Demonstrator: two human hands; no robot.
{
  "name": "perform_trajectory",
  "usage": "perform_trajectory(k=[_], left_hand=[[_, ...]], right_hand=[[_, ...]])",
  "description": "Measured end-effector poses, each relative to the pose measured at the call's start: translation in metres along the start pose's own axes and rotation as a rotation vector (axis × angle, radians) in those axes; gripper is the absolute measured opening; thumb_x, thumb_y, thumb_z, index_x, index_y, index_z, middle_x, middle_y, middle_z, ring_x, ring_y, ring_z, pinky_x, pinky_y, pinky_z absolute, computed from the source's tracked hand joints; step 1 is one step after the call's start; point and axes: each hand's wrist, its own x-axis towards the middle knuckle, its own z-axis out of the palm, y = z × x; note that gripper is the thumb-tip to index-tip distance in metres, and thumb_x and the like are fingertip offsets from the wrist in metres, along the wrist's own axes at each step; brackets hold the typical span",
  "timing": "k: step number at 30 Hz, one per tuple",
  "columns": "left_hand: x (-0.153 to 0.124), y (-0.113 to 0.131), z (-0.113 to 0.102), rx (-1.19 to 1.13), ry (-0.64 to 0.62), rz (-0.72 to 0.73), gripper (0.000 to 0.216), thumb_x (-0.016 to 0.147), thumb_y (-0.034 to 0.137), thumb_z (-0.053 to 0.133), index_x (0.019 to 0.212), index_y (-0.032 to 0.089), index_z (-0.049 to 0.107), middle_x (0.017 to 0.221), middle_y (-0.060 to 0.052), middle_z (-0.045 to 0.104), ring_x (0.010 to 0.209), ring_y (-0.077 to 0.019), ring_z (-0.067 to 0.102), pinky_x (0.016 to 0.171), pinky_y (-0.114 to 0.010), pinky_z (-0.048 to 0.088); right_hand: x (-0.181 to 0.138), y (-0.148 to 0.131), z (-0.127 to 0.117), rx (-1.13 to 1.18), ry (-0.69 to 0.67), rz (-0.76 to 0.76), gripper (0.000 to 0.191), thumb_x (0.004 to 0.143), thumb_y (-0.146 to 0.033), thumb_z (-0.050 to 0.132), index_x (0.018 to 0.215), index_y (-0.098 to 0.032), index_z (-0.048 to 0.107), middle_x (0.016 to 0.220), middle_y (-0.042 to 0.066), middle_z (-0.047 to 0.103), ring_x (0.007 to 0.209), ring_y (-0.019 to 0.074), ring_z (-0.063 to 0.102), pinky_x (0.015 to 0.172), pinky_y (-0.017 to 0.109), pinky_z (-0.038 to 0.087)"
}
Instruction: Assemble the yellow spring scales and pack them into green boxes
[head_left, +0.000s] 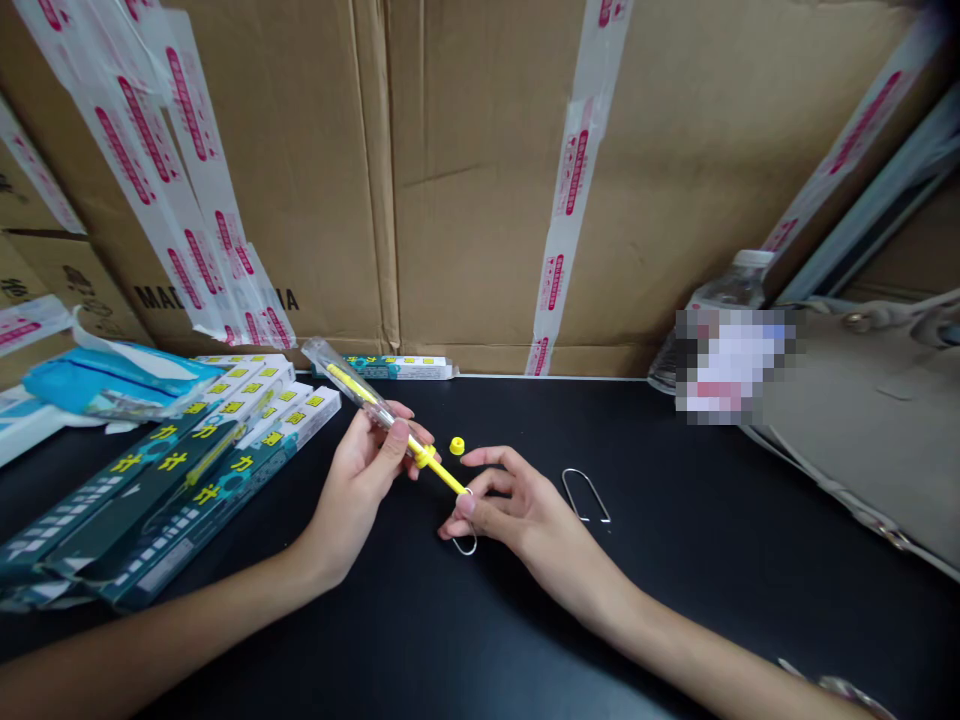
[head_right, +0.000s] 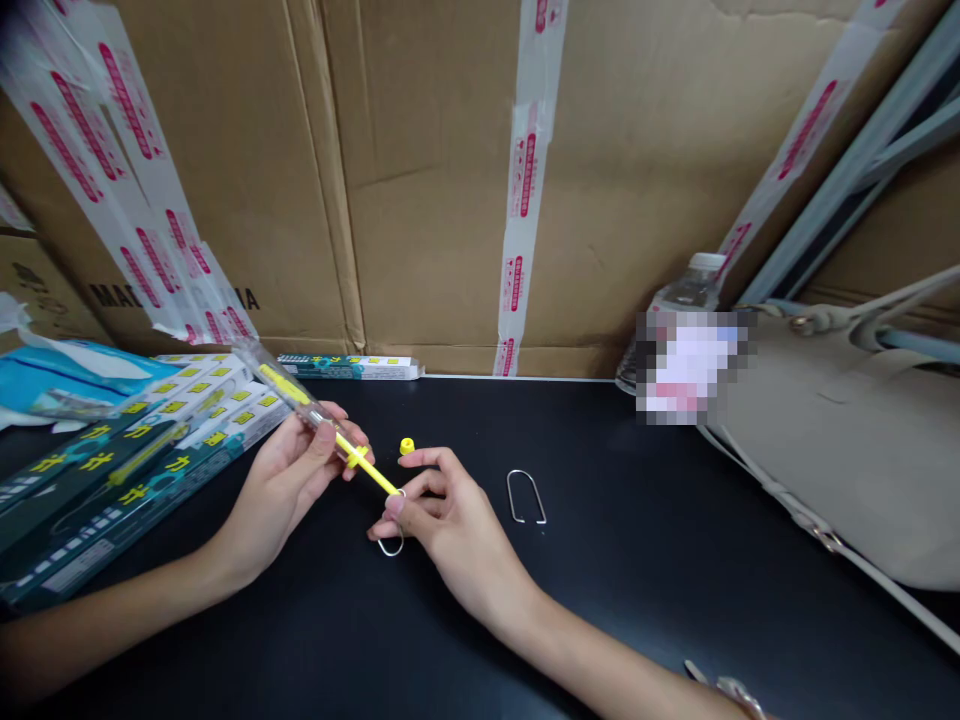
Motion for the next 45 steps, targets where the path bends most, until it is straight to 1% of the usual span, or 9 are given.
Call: perform_trajectory(k=[5,10,13,18,24,28,31,41,45], left_hand=[[-0.003,-0.002,0.0,0.144,-0.084,-0.053,0.034,0.088,0.047,0.066,0.101,0.019,0.054,0.087,-0.003,0.068,0.088,-0.0188,0.063,0.084,-0.032,0.047],[-0.008,-0.007,0.001,0.277,-0.308,-0.08,0.03,0.092,0.045,0.062,0.104,0.02,0.055,0.088,-0.001,0.063,0.082,-0.0167,0.061,0.074,-0.029,0.051],[-0.01,-0.009,0.0,0.344,-0.337,-0.041,0.025,0.094,0.042,0.059,0.108,0.022,0.055,0.093,-0.001,0.062,0.085,-0.0165,0.062,0.075,-0.029,0.052],[-0.009,-0.01,0.0,0.31,-0.362,-0.055,0.022,0.095,0.036,0.059,0.112,0.023,0.055,0.092,0.0,0.063,0.079,-0.0147,0.064,0.079,-0.03,0.053],[-0.005,-0.008,0.002,0.19,-0.306,-0.14,0.029,0.089,0.036,0.066,0.112,0.02,0.059,0.089,-0.002,0.063,0.077,-0.0167,0.063,0.064,-0.026,0.054],[-0.006,-0.003,0.003,0.218,-0.342,-0.167,0.032,0.086,0.033,0.07,0.115,0.021,0.064,0.092,-0.003,0.068,0.09,-0.0199,0.065,0.081,-0.031,0.055],[-0.006,-0.001,0.004,0.207,-0.394,-0.161,0.031,0.088,0.033,0.069,0.116,0.022,0.065,0.096,-0.004,0.07,0.094,-0.0202,0.066,0.086,-0.032,0.054],[-0.003,-0.001,0.002,0.247,-0.28,-0.16,0.048,0.088,0.045,0.065,0.127,0.018,0.056,0.085,-0.004,0.065,0.075,-0.0173,0.062,0.06,-0.025,0.049],[-0.003,0.001,0.002,0.193,-0.268,-0.162,0.047,0.089,0.046,0.064,0.124,0.016,0.053,0.084,-0.003,0.064,0.073,-0.0164,0.061,0.064,-0.027,0.051]], right_hand=[[-0.003,0.002,0.005,-0.094,-0.033,-0.07,0.042,0.079,-0.039,0.077,0.105,-0.024,0.047,0.074,-0.006,0.061,0.074,0.0165,0.07,0.079,0.033,0.053],[-0.008,0.003,0.005,-0.27,-0.026,-0.133,0.029,0.089,-0.034,0.067,0.109,-0.026,0.047,0.084,-0.001,0.07,0.083,0.0178,0.068,0.078,0.032,0.051],[-0.01,0.003,0.005,-0.455,0.027,-0.191,0.025,0.09,-0.027,0.064,0.109,-0.027,0.048,0.085,-0.002,0.072,0.086,0.0186,0.069,0.08,0.032,0.05],[-0.011,-0.003,0.005,-0.566,0.06,-0.179,0.026,0.091,-0.028,0.063,0.11,-0.028,0.045,0.081,-0.003,0.073,0.083,0.0198,0.07,0.079,0.033,0.049],[-0.01,-0.007,0.001,-0.666,0.1,-0.13,0.026,0.089,-0.03,0.066,0.107,-0.027,0.048,0.071,-0.005,0.067,0.068,0.0191,0.065,0.066,0.031,0.046],[-0.007,-0.005,-0.004,-0.613,0.069,-0.123,0.027,0.085,-0.034,0.07,0.103,-0.026,0.051,0.067,-0.005,0.063,0.065,0.0184,0.062,0.064,0.03,0.045],[-0.006,-0.004,-0.005,-0.556,0.043,-0.149,0.026,0.087,-0.033,0.069,0.103,-0.026,0.05,0.072,-0.004,0.066,0.07,0.0183,0.064,0.068,0.031,0.047],[-0.007,-0.003,-0.004,-0.386,0.0,-0.143,0.021,0.093,-0.037,0.063,0.106,-0.026,0.052,0.087,0.0,0.073,0.087,0.0188,0.068,0.081,0.033,0.048],[-0.007,-0.007,-0.002,-0.299,-0.014,-0.096,0.027,0.09,-0.041,0.067,0.104,-0.024,0.051,0.087,0.001,0.073,0.091,0.0195,0.068,0.085,0.034,0.046]])
